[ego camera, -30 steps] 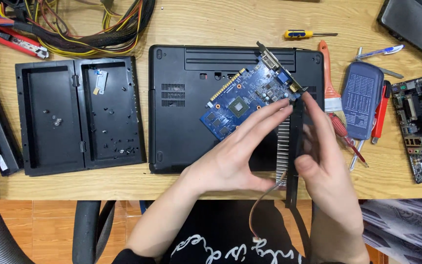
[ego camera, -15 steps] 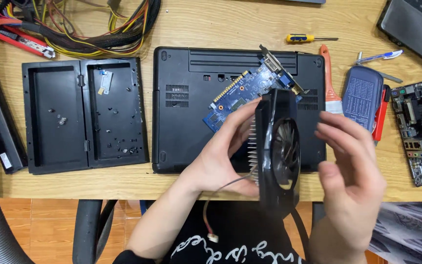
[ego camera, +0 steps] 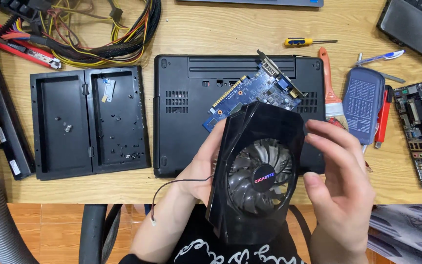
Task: Disassembling a graphics card fan and heatsink assembly on a repair bench.
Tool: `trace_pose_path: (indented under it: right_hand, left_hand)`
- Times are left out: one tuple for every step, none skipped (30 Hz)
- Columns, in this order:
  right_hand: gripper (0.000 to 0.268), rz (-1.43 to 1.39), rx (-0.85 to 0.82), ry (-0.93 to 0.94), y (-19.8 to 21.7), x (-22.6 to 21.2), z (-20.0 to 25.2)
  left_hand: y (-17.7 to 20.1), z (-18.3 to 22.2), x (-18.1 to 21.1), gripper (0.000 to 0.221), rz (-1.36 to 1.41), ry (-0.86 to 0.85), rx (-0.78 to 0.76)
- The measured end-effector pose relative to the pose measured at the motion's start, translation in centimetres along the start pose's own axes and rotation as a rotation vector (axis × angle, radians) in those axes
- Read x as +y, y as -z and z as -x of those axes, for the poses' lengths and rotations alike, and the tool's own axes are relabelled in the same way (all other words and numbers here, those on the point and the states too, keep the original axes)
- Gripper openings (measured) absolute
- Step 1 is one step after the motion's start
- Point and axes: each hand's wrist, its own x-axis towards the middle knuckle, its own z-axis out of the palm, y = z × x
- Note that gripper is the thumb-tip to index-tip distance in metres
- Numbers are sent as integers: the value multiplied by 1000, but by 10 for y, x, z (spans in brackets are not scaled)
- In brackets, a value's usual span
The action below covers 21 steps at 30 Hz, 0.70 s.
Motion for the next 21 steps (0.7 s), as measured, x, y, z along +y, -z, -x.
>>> trace_pose_path:
  right_hand:
    - [51,-1,3,0,2,3,-1]
    - [51,13,-19,25,3,5,-1]
    - [50,26,-43,50,5,8,-2]
    - [50,26,-43,50,5,7,-1]
    - [51,26,-42,49,5,5,0]
    - [53,27,-41,48,4,4,0]
    - [53,27,-42,47,4,5,1]
    - [53,32,-57,59,5,6,1]
    - [54,36,-72,71,4,7,2]
    - [54,36,-72,71,4,7,2]
    - [54,37,-80,83,4,8,1]
    - [55,39,-87,94,4,9,1]
    - [55,40,-87,94,4,8,0]
    - [54,41,-86,92,3,8,0]
    - [54,43,-84,91,3,7,0]
    - [54,44,-85,91,3,8,1]
    - [55,54,-85,81,3,8,2]
    - [56,64,-85,71,4,8,2]
    - [56,64,-86,71,2,6,-1]
    - [59,-5,-99,57,1,3,-4]
    - [64,-73,-112,43,0,0,-7]
  left_hand:
    - [0,1,0,73,-1,2,1]
    - [1,2,-1,72,-27,-25,39]
    - [2,3,-1,72,-52,-53,76]
    - [-2,6,-4,72,-52,-53,76]
    - [-5,8,-6,86,-639,-282,-18]
    - [-8,11,-9,101,-1226,-509,-119]
    - [-6,10,-9,101,-1225,-510,-118]
    - [-4,10,-9,96,-1014,-458,-152]
    - [-2,9,-8,91,-804,-404,-183]
    - [-3,9,-8,91,-804,-405,-182]
    - [-4,8,-8,98,-688,-323,34]
    - [-6,7,-7,105,-566,-242,246]
    - [-4,8,-7,105,-566,-242,246]
    - [-2,8,-7,103,-715,-327,68]
    - [0,9,-6,102,-859,-414,-114]
    - [-3,8,-5,102,-858,-415,-114]
    - [-5,6,-4,106,-508,-257,75]
    - [-7,4,-3,111,-154,-98,256]
    - [-6,5,-4,111,-153,-98,255]
    - [-4,6,-5,115,-712,-329,41]
    - [-3,7,-5,120,-1263,-552,-198]
